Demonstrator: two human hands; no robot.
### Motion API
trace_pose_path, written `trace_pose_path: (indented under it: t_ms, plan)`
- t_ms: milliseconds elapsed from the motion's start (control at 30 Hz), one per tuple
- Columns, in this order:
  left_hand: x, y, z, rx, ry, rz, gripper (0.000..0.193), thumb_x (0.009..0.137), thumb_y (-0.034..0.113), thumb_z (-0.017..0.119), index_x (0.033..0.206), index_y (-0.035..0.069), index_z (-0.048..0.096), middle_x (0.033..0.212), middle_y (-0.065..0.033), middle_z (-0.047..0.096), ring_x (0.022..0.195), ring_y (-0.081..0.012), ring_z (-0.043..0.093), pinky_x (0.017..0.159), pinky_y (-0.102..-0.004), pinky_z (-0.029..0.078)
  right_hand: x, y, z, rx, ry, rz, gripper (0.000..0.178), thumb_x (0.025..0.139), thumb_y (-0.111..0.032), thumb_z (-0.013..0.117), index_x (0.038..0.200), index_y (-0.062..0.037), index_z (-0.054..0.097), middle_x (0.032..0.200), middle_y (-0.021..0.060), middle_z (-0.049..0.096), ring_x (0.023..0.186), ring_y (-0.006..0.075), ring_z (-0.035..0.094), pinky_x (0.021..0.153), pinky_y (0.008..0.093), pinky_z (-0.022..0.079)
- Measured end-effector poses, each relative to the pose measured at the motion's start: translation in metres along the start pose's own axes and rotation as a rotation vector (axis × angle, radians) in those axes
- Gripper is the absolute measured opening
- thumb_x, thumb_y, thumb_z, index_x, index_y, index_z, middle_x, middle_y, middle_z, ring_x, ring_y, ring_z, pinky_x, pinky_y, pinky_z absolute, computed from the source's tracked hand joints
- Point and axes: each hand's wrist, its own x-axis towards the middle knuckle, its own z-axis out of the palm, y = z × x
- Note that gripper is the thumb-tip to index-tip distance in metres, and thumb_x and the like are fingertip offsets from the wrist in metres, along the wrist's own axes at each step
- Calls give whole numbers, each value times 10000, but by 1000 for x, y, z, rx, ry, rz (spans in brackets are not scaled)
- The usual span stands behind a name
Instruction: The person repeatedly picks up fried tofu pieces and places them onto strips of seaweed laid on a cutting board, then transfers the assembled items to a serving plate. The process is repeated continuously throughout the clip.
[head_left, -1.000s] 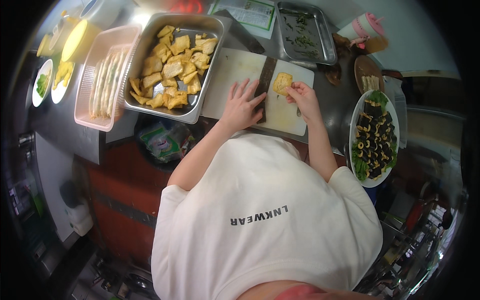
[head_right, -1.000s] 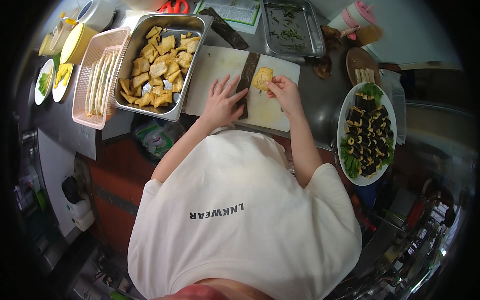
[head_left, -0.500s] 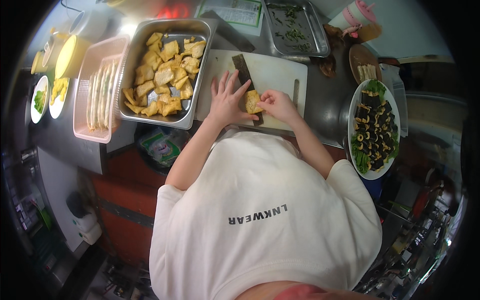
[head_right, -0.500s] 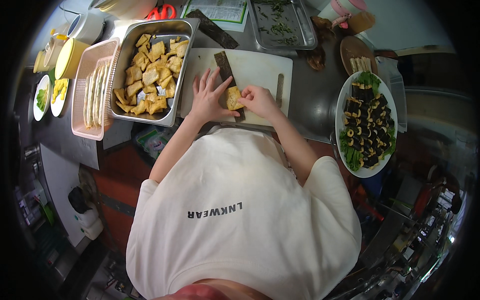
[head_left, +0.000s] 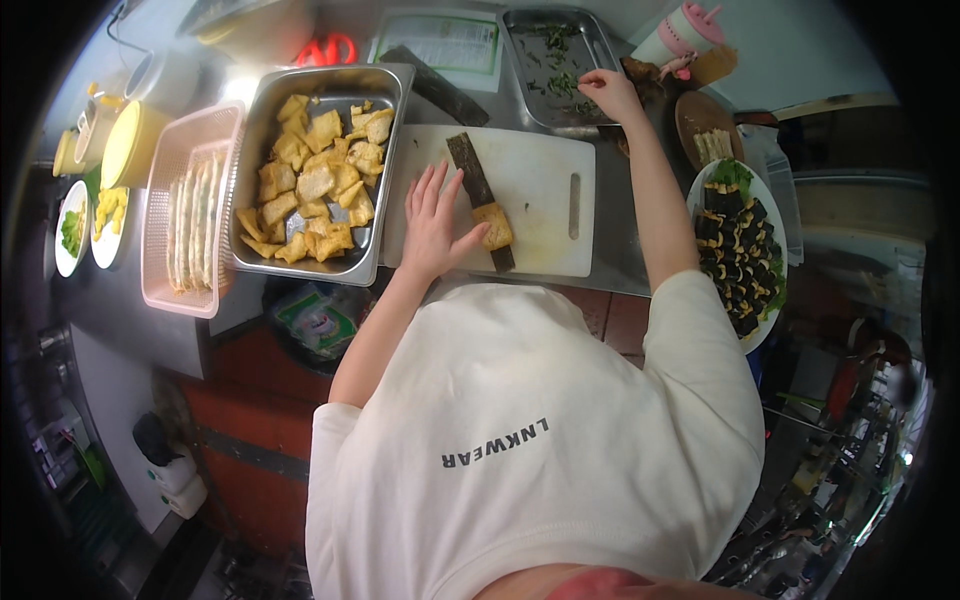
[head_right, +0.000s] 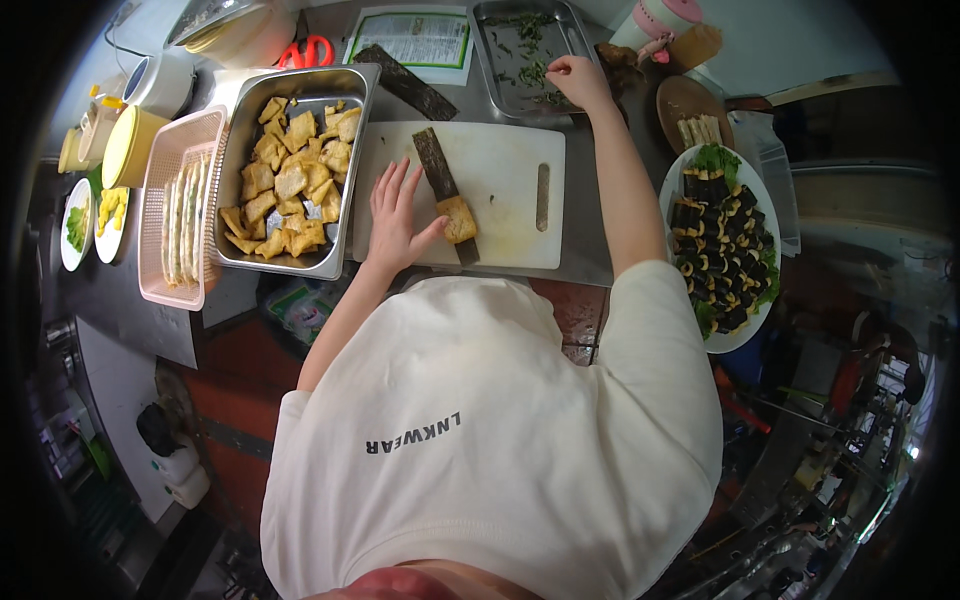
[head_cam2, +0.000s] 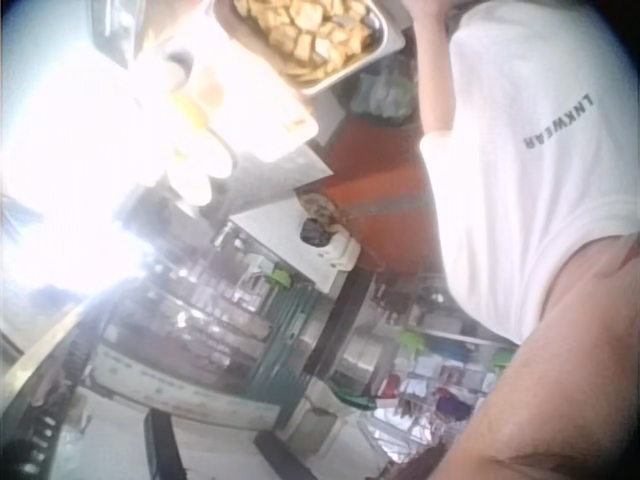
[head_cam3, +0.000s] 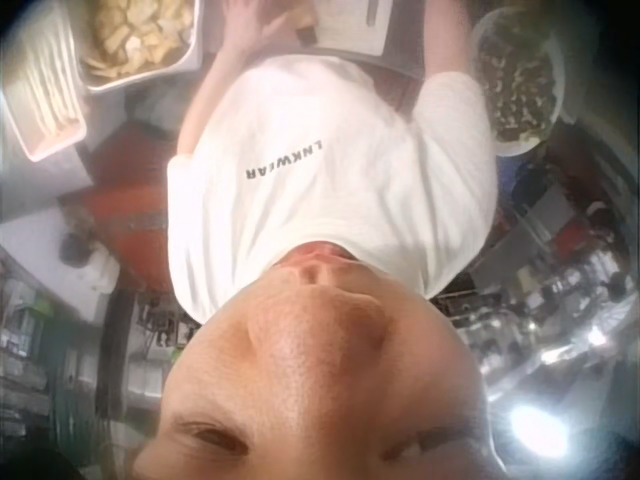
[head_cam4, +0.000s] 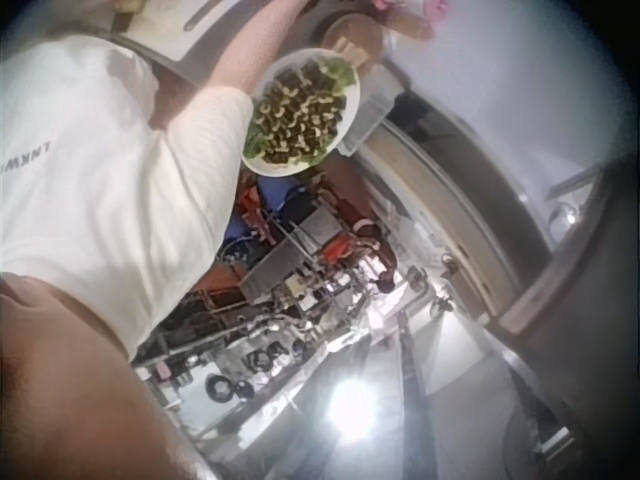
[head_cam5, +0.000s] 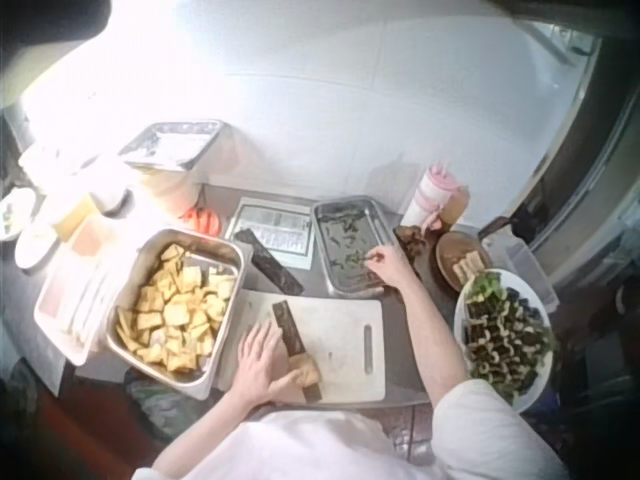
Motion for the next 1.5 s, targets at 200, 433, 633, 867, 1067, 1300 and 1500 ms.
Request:
trace_pose_path:
  t_ms: [200,433,633,867,1067,1300,1500]
  plan:
    - [-5,-5,-1,-99,71,-55,653,782,332,709,1310,33,467,1395,-184,408,1310,-397,338,1071,-498,285,37,-13,23,-300,-141,169,335,718,-360,756,875,-66,724,836,113,707,828,293,672,775,372,530]
    - [-5,-3,-2,-147,117,-42,581,784,302,707,1249,24,499,1327,-181,461,1265,-395,382,1040,-484,331,35,0,35,-278,-91,145,250,729,-292,757,839,-69,728,849,117,706,841,304,669,779,390,531]
    - [-6,-7,-1,-173,171,-65,551,772,256,722,1212,2,508,1275,-189,491,1221,-395,413,1019,-473,356,9,-26,4,-105,-98,12,221,776,-224,734,881,-32,705,809,104,679,758,219,647,720,333,501]
    - [0,-5,-3,-213,196,-51,510,773,232,723,1176,-7,522,1202,-192,528,1124,-374,481,956,-435,405,-6,-21,-11,-99,26,-222,200,785,-221,731,851,-36,690,846,70,630,769,213,628,718,327,503]
    - [-5,-3,-4,-321,217,-157,301,860,135,673,1113,-10,600,1004,-124,619,910,-231,614,815,-323,491,-60,-96,-3,214,-82,-302,156,793,-154,733,864,-26,679,803,41,608,701,127,589,650,262,482]
    - [6,21,0,-987,208,-523,260,877,137,686,1090,-13,683,892,-62,660,792,-93,624,726,-220,496,-138,-141,49,600,-415,5,136,830,-137,718,890,-19,687,791,11,679,712,59,597,680,226,482]
    - [5,18,3,-1058,71,-647,233,886,139,679,1046,-29,697,884,-76,690,806,-114,635,753,-235,506,-157,-139,69,980,-501,219,163,862,-114,691,950,21,671,853,51,681,778,101,627,697,227,498]
